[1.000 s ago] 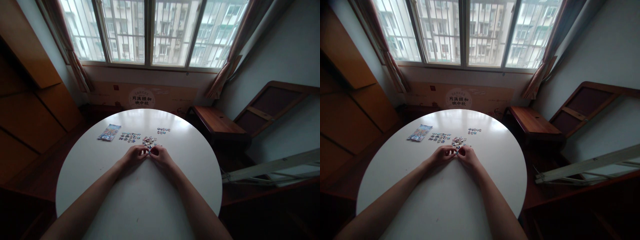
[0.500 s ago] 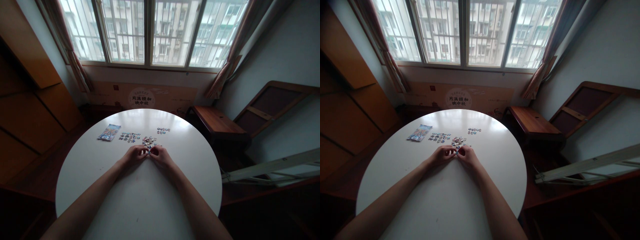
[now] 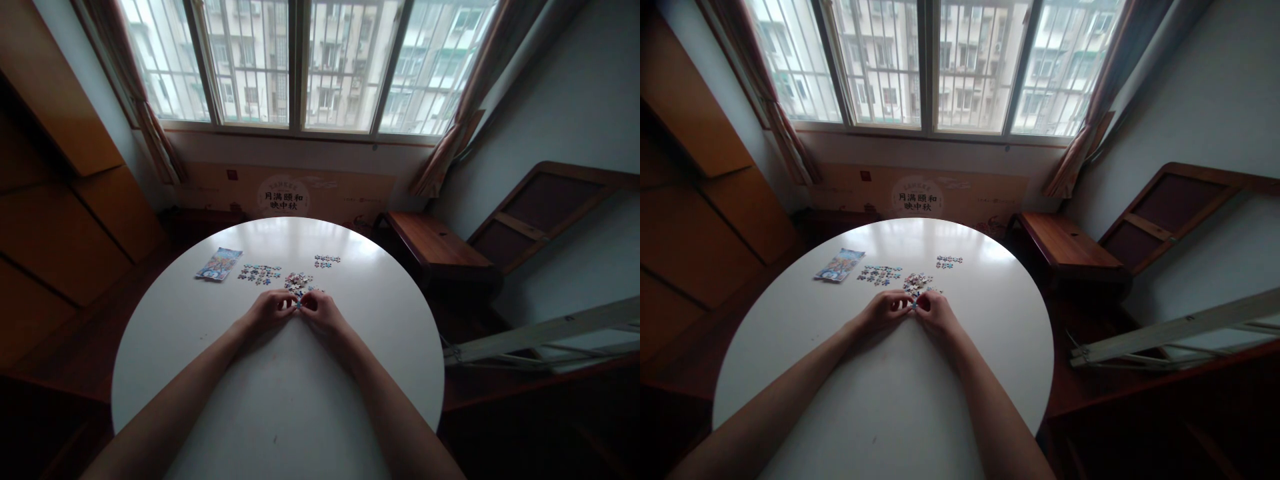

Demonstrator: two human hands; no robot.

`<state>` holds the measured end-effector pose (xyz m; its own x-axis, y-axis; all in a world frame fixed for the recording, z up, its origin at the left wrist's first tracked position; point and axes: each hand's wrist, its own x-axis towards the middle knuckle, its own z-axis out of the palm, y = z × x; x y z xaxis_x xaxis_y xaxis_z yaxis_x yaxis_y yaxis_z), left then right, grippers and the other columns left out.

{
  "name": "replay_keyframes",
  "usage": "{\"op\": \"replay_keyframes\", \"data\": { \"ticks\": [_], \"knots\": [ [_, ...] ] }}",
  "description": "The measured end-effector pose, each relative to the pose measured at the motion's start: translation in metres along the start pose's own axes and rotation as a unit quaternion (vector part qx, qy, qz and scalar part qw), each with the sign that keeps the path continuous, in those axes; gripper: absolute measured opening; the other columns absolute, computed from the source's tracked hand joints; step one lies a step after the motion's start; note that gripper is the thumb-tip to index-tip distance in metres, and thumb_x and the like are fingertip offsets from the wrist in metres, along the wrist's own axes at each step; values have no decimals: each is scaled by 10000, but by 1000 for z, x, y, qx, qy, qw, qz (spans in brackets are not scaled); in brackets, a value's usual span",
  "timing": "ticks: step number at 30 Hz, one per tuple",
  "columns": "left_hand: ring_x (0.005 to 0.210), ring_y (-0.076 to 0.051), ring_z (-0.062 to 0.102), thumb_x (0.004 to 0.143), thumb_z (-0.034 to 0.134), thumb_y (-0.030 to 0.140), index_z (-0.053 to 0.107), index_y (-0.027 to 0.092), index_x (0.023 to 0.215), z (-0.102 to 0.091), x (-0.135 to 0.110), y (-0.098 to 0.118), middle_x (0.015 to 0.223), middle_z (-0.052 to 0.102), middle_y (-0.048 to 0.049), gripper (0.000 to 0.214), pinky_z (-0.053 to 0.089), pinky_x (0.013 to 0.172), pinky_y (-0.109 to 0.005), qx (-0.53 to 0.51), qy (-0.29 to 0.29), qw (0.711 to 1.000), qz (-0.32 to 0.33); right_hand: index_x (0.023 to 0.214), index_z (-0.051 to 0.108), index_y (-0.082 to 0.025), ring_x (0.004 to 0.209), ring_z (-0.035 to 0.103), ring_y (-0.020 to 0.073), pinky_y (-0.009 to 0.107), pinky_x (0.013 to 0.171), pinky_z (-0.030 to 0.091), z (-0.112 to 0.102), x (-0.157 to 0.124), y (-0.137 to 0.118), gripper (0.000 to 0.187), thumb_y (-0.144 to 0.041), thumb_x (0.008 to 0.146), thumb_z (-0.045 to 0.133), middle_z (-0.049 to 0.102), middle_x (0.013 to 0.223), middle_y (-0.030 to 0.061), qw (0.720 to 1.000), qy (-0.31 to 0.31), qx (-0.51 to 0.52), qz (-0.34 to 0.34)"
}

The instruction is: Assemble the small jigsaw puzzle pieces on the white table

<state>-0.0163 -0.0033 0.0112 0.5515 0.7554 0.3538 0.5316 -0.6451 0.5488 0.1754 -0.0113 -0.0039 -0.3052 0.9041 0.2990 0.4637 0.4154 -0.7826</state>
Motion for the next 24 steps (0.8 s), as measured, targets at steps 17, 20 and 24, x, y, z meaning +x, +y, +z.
{"op": "replay_keyframes", "data": {
  "ticks": [17, 20, 24],
  "knots": [
    [556, -77, 482, 793, 580, 242, 690, 176, 928, 0, 0, 0, 720, 625, -4, 186, 396, 557, -174, 5, -1, 1000, -8, 783, 630, -142, 634, 519, 116, 217, 603, 407, -2, 0, -4, 74, -173, 721, 603, 603, 700, 10, 1000, -1, 1, 7],
    [552, -76, 478, 793, 580, 240, 687, 177, 933, 0, 0, 0, 721, 622, -3, 187, 396, 558, -175, 5, -2, 1000, -8, 780, 629, -146, 643, 517, 117, 217, 609, 406, -2, -1, -4, 69, -171, 720, 605, 604, 703, 9, 1000, -1, -4, 7],
    [560, -76, 479, 797, 576, 238, 686, 173, 926, 0, 0, 0, 716, 616, -2, 181, 395, 567, -174, 4, -2, 1000, -5, 784, 630, -142, 641, 519, 116, 217, 609, 405, -2, 0, -3, 75, -173, 718, 609, 605, 706, 10, 1000, 0, -2, 5]
  ]
}}
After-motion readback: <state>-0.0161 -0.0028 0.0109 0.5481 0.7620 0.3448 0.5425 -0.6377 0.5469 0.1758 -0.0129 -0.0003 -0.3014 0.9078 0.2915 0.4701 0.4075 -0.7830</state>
